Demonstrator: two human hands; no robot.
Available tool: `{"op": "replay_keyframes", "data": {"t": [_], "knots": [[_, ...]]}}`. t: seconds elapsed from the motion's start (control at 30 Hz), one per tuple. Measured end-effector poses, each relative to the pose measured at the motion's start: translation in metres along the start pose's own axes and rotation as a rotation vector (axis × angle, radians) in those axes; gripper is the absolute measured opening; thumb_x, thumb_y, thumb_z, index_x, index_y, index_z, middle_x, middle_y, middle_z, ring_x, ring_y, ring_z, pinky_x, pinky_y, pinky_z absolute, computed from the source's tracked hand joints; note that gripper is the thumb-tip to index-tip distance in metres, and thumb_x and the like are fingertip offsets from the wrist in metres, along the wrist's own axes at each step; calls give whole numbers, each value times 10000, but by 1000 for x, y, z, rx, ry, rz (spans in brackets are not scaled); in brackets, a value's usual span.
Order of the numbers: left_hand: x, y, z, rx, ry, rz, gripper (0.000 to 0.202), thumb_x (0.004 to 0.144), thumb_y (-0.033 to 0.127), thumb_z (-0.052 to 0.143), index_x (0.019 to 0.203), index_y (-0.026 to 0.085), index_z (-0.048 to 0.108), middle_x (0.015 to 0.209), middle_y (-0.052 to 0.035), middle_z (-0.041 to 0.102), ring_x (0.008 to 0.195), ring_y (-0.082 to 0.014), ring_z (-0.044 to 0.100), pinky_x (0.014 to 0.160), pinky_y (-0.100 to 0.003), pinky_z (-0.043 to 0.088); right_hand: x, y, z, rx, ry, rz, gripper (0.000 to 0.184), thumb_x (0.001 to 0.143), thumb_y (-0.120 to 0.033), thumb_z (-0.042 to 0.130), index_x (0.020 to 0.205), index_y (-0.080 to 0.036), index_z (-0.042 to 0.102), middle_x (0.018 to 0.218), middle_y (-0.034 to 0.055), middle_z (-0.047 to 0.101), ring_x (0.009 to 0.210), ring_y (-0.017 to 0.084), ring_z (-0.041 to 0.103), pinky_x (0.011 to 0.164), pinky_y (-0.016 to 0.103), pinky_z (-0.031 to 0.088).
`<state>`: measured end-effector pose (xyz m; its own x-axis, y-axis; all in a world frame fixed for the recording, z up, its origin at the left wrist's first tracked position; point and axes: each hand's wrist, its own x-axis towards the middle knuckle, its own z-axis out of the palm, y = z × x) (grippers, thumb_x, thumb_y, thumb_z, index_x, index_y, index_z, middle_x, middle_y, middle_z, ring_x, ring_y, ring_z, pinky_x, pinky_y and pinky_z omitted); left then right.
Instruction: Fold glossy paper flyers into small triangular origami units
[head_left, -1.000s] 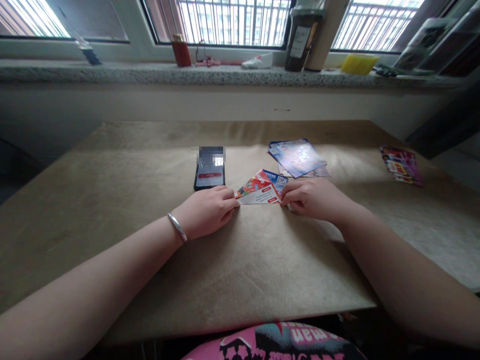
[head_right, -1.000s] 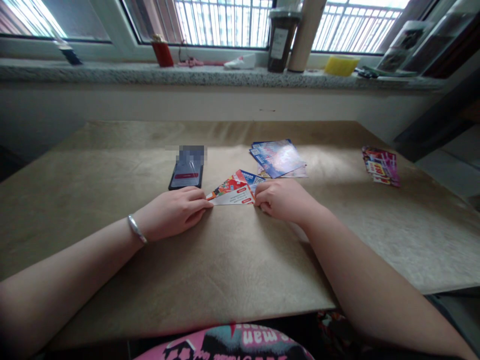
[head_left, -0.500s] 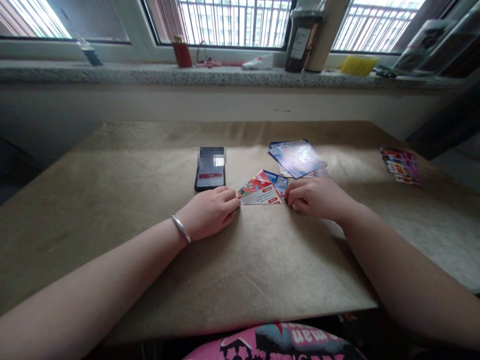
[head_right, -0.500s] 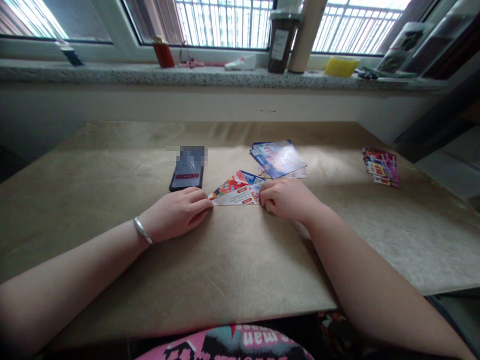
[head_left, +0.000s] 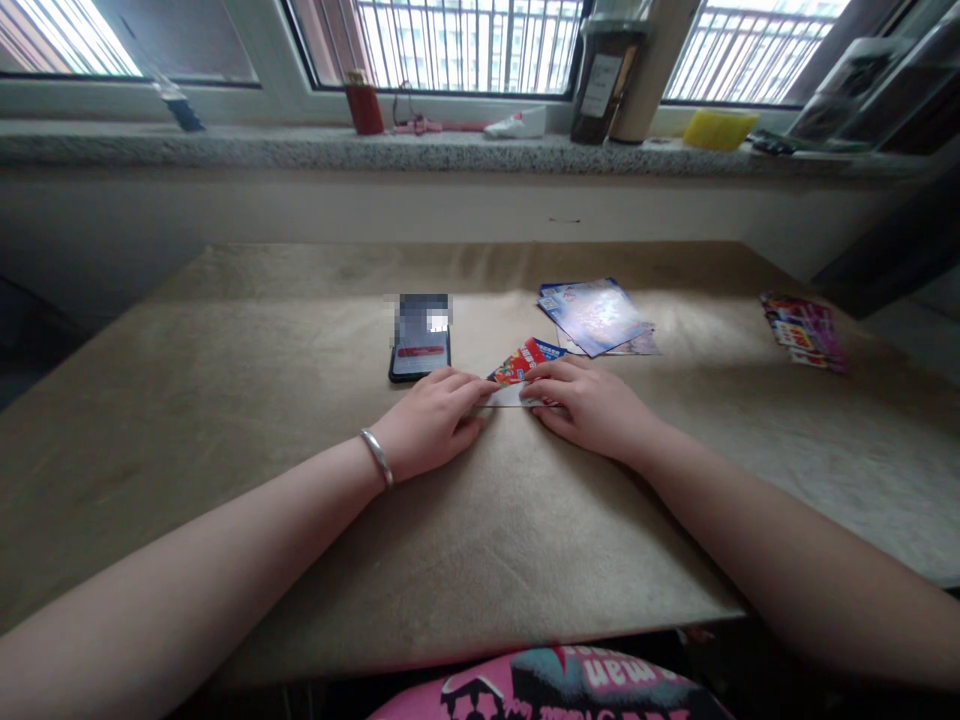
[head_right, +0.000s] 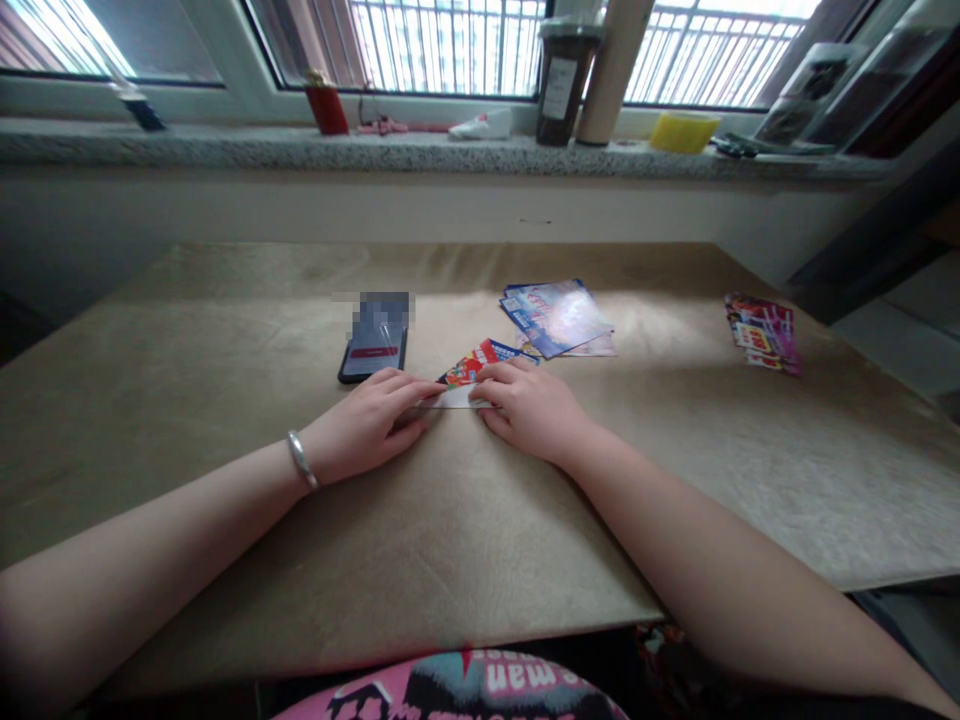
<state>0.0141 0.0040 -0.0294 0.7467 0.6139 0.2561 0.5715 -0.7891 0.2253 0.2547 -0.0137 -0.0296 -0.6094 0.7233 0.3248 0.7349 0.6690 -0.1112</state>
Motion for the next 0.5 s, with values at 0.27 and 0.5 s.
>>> {"op": "replay_keyframes", "data": {"t": [0.27,0.5], "knots": [[3,-3,2,-77,7,-8,281,856,171,511,1122,147,596,1048,-86,611,964,-192,534,888,-349,458,6,-4,2,-26,-20,-62,288,877,-210,477,1095,-223,665,1080,64,659,958,220,554,847,361,454],[5,-9,7,-139,34,22,186,873,158,512,1006,165,642,981,-68,642,897,-168,571,843,-317,477,8,-5,8,24,-2,-92,303,870,-219,500,1138,-192,639,1113,66,651,992,213,555,905,369,448]]}}
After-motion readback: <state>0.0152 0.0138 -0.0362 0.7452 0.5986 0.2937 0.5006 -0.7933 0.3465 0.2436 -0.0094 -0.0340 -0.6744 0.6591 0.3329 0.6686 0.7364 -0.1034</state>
